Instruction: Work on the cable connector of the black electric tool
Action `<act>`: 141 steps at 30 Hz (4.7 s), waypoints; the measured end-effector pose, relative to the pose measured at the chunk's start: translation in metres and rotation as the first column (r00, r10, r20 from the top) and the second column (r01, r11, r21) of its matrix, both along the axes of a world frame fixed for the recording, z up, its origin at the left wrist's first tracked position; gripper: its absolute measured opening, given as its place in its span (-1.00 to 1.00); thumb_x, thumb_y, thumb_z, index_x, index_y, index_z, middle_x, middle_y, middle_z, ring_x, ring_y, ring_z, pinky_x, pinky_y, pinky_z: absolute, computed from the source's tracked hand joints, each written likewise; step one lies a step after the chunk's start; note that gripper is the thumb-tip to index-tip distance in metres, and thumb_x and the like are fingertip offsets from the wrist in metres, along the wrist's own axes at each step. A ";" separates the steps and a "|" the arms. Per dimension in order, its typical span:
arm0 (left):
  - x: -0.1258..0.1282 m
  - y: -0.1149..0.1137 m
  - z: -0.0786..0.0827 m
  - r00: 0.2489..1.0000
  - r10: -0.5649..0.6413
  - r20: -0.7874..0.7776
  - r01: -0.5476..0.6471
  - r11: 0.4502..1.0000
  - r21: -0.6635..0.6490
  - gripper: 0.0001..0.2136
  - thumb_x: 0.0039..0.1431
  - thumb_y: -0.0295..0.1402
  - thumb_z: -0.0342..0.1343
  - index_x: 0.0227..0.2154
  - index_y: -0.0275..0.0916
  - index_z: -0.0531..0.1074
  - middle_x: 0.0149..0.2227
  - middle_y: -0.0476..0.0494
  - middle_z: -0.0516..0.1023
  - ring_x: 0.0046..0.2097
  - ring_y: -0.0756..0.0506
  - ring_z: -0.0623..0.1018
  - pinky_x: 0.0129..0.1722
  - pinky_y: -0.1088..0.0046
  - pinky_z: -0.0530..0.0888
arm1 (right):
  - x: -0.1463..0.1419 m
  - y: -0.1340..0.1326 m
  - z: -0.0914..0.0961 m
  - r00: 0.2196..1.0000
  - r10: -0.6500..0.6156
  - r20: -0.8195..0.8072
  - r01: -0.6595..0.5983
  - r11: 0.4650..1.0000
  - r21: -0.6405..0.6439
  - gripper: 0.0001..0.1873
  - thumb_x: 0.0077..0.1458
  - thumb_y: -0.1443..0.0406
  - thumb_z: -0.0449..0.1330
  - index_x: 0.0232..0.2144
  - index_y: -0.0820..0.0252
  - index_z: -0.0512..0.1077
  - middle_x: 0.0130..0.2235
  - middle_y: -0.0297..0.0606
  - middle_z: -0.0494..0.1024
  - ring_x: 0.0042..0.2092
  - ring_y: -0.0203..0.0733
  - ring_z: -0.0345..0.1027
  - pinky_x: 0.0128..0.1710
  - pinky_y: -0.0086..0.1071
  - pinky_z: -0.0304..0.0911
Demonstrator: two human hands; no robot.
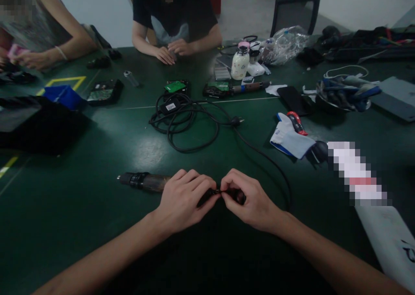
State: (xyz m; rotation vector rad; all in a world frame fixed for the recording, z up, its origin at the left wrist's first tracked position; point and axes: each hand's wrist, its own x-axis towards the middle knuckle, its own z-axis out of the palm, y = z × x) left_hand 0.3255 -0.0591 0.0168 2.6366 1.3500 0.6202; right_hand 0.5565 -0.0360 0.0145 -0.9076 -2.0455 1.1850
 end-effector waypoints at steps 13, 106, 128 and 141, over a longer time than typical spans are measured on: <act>-0.004 0.001 0.003 0.999 -0.036 0.015 0.037 0.999 -0.040 -0.87 0.40 -0.26 0.13 -0.09 -0.12 0.50 -0.10 -0.02 0.67 -0.14 -0.11 0.55 -0.18 0.21 0.29 | 0.000 0.000 0.000 1.000 -0.004 -0.008 0.004 1.000 -0.010 -0.87 0.25 0.45 0.20 -0.21 0.13 0.42 -0.22 -0.30 0.40 -0.33 -0.28 0.31 -0.41 -0.40 0.21; 0.003 -0.018 -0.007 0.981 -0.036 0.193 0.026 0.998 0.057 -0.77 0.36 -0.44 0.20 0.03 -0.08 0.48 -0.05 0.05 0.70 0.05 -0.08 0.64 0.08 0.21 0.35 | 0.003 -0.002 -0.003 0.998 0.061 0.009 -0.061 0.998 -0.023 -0.73 0.14 0.50 0.20 -0.14 0.11 0.38 -0.19 -0.31 0.42 -0.31 -0.28 0.33 -0.39 -0.41 0.23; 0.004 -0.015 -0.006 0.989 -0.037 0.142 0.023 0.995 0.100 -0.70 0.31 -0.41 0.21 0.08 -0.10 0.48 -0.03 0.01 0.69 0.01 -0.10 0.66 0.04 0.22 0.38 | 0.002 -0.002 -0.003 0.998 0.057 -0.006 -0.057 0.998 -0.008 -0.72 0.13 0.50 0.21 -0.14 0.12 0.38 -0.20 -0.29 0.42 -0.32 -0.27 0.31 -0.42 -0.43 0.22; 0.002 -0.016 -0.005 0.989 -0.058 0.138 0.049 0.996 0.072 -0.64 0.35 -0.41 0.19 0.17 -0.08 0.42 0.03 0.00 0.67 0.06 -0.11 0.63 0.07 0.19 0.33 | 0.001 -0.002 -0.002 0.998 0.062 0.002 -0.062 0.998 -0.006 -0.74 0.15 0.49 0.21 -0.13 0.12 0.36 -0.20 -0.31 0.40 -0.31 -0.28 0.31 -0.38 -0.40 0.23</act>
